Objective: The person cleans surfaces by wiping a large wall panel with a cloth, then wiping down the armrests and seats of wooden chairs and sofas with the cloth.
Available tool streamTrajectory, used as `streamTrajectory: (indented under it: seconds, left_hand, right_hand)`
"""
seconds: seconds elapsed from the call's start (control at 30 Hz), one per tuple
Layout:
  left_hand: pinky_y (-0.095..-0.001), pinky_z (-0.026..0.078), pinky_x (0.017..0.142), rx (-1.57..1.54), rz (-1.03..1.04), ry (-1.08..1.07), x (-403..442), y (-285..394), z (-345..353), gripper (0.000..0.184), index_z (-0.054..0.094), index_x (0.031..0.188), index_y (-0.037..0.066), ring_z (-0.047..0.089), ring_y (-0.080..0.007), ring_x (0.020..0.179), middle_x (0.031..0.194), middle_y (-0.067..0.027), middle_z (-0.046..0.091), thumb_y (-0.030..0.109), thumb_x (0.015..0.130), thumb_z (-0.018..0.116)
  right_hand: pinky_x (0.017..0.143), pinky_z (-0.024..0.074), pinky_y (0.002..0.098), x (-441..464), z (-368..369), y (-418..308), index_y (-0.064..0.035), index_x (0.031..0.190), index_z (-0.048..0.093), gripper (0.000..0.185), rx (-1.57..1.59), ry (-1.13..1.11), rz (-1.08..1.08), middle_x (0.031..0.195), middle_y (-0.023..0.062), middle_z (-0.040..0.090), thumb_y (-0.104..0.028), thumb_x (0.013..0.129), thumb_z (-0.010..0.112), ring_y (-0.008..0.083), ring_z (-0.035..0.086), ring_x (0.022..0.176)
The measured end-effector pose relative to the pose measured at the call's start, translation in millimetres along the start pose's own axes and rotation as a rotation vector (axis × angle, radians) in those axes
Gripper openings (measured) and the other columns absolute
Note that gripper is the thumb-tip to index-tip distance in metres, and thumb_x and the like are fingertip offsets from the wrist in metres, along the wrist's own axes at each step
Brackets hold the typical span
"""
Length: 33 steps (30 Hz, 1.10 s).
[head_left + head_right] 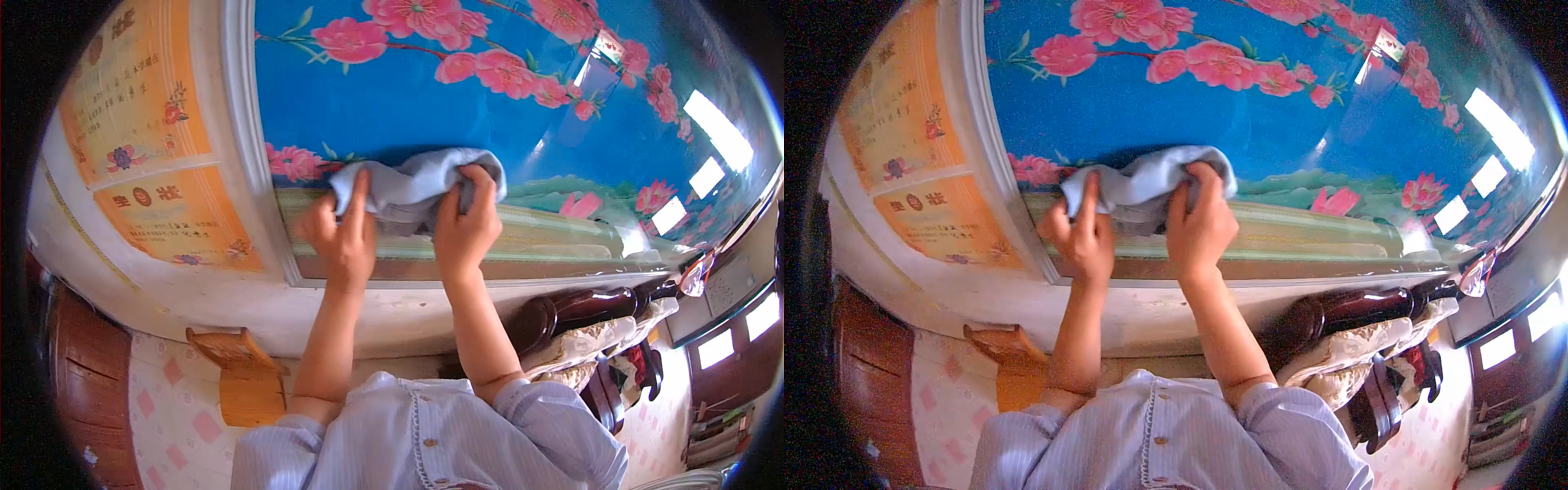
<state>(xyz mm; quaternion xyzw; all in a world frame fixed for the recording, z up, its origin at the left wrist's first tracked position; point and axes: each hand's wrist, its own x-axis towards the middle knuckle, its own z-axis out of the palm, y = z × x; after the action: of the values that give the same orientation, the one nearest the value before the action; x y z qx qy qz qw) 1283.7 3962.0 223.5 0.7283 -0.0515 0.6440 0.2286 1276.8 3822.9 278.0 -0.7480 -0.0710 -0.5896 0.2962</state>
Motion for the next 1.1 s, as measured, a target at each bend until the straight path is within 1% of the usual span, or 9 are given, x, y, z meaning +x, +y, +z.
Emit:
streamTrajectory:
  seconds: [0.13, 0.2, 0.23, 0.33, 0.43, 0.6, 0.67, 0.87, 1.1]
  left_hand:
    - [-0.0414, 0.036, 0.086, 0.034, -0.062, 0.021, 21.9, -39.5, -21.8, 0.055, 0.064, 0.127, 0.019, 0.048, -0.0302, 0.092, 0.098, -0.0116, 0.052, 0.001, 0.075, 0.063]
    - [-0.0431, 0.038, 0.086, -0.046, -0.135, 0.064, 29.0, -59.6, -24.7, 0.056, 0.063, 0.128, 0.019, 0.05, -0.0325, 0.093, 0.099, -0.013, 0.053, -0.001, 0.075, 0.061]
    - [-0.0402, 0.041, 0.075, 0.005, -0.14, 0.095, 32.7, -65.3, -27.8, 0.058, 0.065, 0.125, 0.017, 0.049, -0.0302, 0.081, 0.093, -0.0102, 0.049, -0.004, 0.072, 0.059]
    - [-0.0414, 0.041, 0.078, -0.021, -0.179, 0.124, 43.0, -67.7, -35.6, 0.056, 0.065, 0.125, 0.017, 0.05, -0.0307, 0.083, 0.093, -0.0116, 0.049, -0.003, 0.072, 0.058]
    - [-0.041, 0.041, 0.081, -0.045, -0.104, 0.155, 51.5, -62.3, -34.6, 0.053, 0.064, 0.126, 0.016, 0.051, -0.0306, 0.089, 0.097, -0.0121, 0.052, 0.0, 0.076, 0.058]
    - [-0.0402, 0.042, 0.082, -0.117, -0.043, 0.147, 68.1, -25.7, -21.2, 0.052, 0.061, 0.129, 0.013, 0.052, -0.0309, 0.093, 0.102, -0.0136, 0.052, 0.0, 0.079, 0.054]
    - [-0.0417, 0.042, 0.084, -0.22, -0.143, 0.118, 64.3, -4.3, -13.0, 0.052, 0.058, 0.133, 0.012, 0.051, -0.0326, 0.094, 0.104, -0.0154, 0.05, 0.006, 0.081, 0.056]
    - [-0.0439, 0.04, 0.087, -0.166, -0.049, 0.048, 26.9, 54.7, 23.9, 0.052, 0.055, 0.135, 0.009, 0.049, -0.0351, 0.098, 0.109, -0.0183, 0.047, 0.023, 0.084, 0.059]
    - [-0.0424, 0.039, 0.083, -0.195, 0.073, 0.011, 2.4, 137.5, 64.1, 0.049, 0.058, 0.131, 0.007, 0.047, -0.0318, 0.095, 0.107, -0.0159, 0.048, 0.025, 0.086, 0.061]
  right_hand:
    - [0.049, 0.046, 0.0407, -5.4, 34.8, -37.3, -0.0164, 0.107, 0.062, 0.026, 0.027, 0.025, -0.139, 0.069, 0.0098, 0.063, -0.011, 0.081, 0.065, 0.029, 0.058, 0.051]
    - [0.052, 0.0472, 0.0395, -11.2, 46.6, -52.1, -0.0147, 0.106, 0.062, 0.025, -0.069, -0.006, -0.156, 0.086, 0.0068, 0.068, -0.007, 0.082, 0.064, 0.0285, 0.062, 0.056]
    - [0.051, 0.0477, 0.039, -15.1, 49.7, -59.8, -0.0159, 0.105, 0.062, 0.026, -0.076, -0.051, -0.161, 0.084, 0.0054, 0.068, -0.008, 0.081, 0.065, 0.0266, 0.06, 0.054]
    - [0.048, 0.0463, 0.0356, -16.6, 61.9, -71.4, -0.017, 0.101, 0.064, 0.028, 0.079, -0.011, -0.283, 0.071, 0.0048, 0.062, -0.006, 0.075, 0.065, 0.0231, 0.058, 0.052]
    - [0.05, 0.0447, 0.0347, -5.7, 52.7, -74.3, -0.016, 0.102, 0.064, 0.027, 0.12, -0.029, -0.333, 0.073, 0.0027, 0.059, -0.011, 0.075, 0.062, 0.0197, 0.059, 0.058]
    - [0.052, 0.0448, 0.0352, 17.5, 35.8, -50.4, -0.0168, 0.104, 0.063, 0.031, 0.104, -0.006, -0.317, 0.076, 0.002, 0.058, -0.014, 0.073, 0.061, 0.0194, 0.06, 0.061]
    - [0.052, 0.0475, 0.0328, 27.5, 22.7, -35.9, -0.0159, 0.096, 0.065, 0.028, 0.088, 0.072, -0.277, 0.073, 0.0011, 0.063, -0.008, 0.07, 0.071, 0.019, 0.062, 0.06]
    - [0.053, 0.0485, 0.0337, 39.0, -25.0, 26.3, -0.0153, 0.095, 0.066, 0.024, 0.005, 0.081, -0.213, 0.073, 0.0024, 0.064, -0.009, 0.073, 0.071, 0.0203, 0.063, 0.061]
    - [0.055, 0.0476, 0.0366, 51.2, -83.5, 114.2, -0.0152, 0.096, 0.064, 0.023, -0.101, 0.128, -0.121, 0.072, 0.0061, 0.063, -0.008, 0.075, 0.069, 0.0257, 0.062, 0.06]
